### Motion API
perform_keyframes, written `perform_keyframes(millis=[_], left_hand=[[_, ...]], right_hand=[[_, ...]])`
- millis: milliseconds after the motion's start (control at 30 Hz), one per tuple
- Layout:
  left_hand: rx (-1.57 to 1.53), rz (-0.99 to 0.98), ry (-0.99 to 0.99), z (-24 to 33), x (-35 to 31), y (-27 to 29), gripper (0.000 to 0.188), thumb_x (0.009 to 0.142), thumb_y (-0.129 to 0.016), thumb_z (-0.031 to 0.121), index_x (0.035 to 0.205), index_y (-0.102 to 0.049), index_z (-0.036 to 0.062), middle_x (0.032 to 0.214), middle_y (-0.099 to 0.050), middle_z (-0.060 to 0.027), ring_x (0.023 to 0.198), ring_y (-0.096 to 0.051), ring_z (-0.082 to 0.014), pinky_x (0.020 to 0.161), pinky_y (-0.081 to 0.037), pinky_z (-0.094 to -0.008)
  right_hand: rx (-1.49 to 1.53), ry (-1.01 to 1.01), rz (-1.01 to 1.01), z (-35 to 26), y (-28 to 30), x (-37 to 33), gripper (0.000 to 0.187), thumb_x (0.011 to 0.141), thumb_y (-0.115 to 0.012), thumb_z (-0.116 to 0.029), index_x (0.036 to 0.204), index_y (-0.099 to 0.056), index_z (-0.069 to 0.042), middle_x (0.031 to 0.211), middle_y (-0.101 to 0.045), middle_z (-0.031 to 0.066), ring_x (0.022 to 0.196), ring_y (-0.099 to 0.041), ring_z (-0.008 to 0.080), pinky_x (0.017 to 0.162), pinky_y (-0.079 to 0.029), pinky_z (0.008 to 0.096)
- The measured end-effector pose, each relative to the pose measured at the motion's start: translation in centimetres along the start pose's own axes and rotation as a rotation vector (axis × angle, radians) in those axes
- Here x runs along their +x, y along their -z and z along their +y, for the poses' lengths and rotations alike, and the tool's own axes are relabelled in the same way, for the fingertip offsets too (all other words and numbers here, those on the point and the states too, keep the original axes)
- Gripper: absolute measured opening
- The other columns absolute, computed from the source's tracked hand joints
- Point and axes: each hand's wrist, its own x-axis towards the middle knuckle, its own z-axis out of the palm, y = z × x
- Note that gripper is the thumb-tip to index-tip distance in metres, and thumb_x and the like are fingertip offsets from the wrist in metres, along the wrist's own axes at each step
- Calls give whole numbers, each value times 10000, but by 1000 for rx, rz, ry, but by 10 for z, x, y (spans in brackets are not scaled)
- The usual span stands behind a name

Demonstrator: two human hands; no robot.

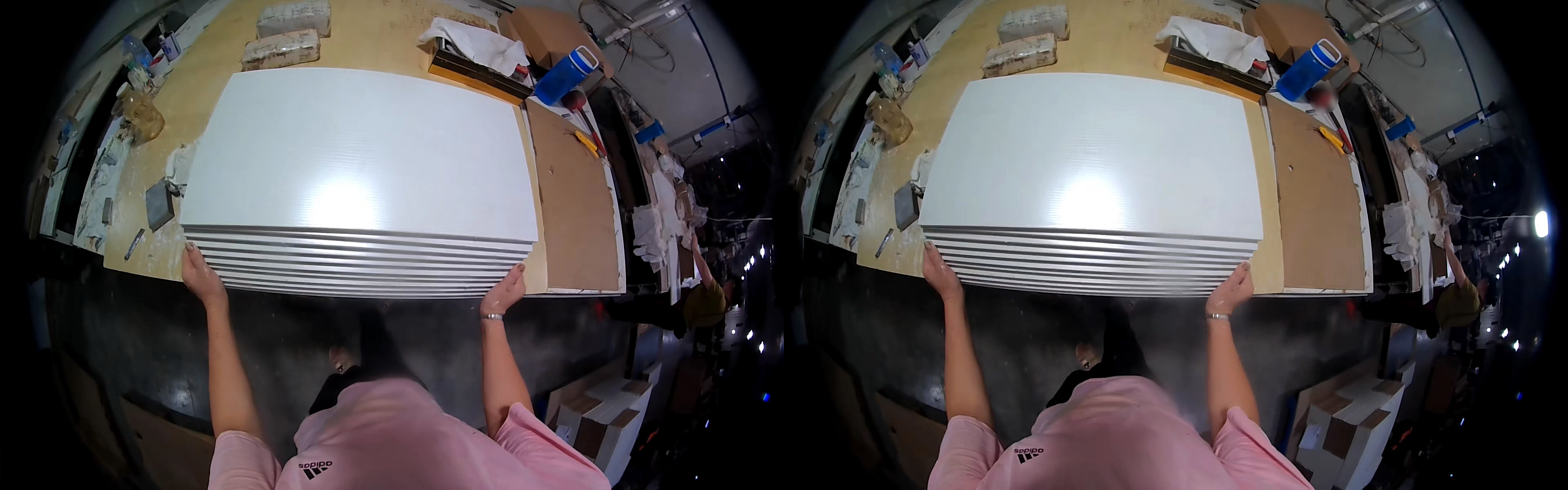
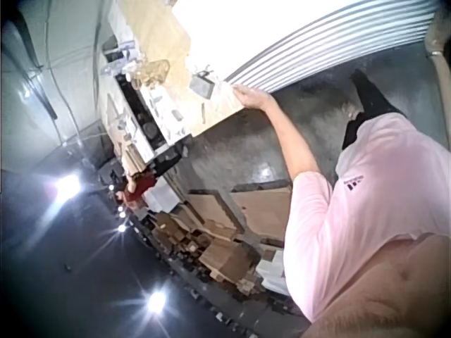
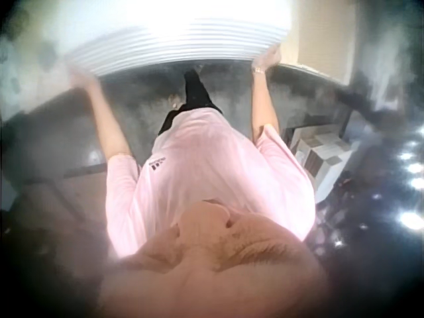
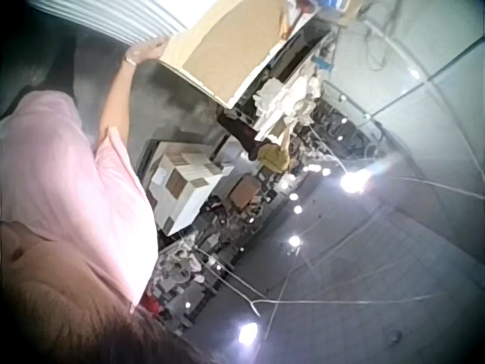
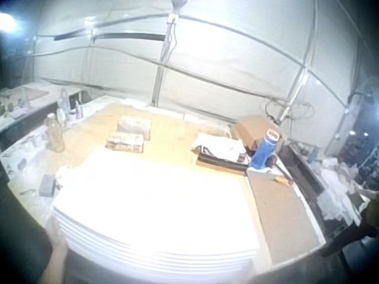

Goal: The person sands the surface and grooves of a white panel with a sanding block and wipes it with a cloth.

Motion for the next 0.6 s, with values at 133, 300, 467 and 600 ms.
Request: perform_keyframes(millis=[133,300,467,600], left_hand=[[40,-11,-73,-12,-10,0,407,1087,-422,259,1098,-606,-104,977,-661,-146,878,-566,-199,834,-466,-339],[51,-28,-190,-25,1,5,353,1058,-456,200,950,-590,-109,814,-613,-159,742,-511,-225,724,-449,-375],[58,-14,-184,-10,7,7,420,1058,-452,273,821,-568,-54,668,-549,-149,622,-465,-270,638,-407,-416],[353,13,-132,7,15,-4,455,1048,-444,363,804,-551,-6,705,-570,-215,659,-518,-418,638,-403,-468]], right_hand=[[-5,117,104,36,-5,-2,514,1082,-431,-356,695,-391,-20,675,-342,-26,662,-306,142,583,-300,365],[18,23,51,20,1,-8,486,1078,-419,-308,781,-476,72,713,-455,10,683,-371,154,624,-371,356],[-151,82,65,14,13,-31,500,1073,-395,-312,753,-431,71,651,-403,69,658,-353,182,597,-367,388],[-311,159,70,9,7,-27,472,1058,-405,-324,768,-487,39,647,-450,171,626,-369,288,610,-385,425]])
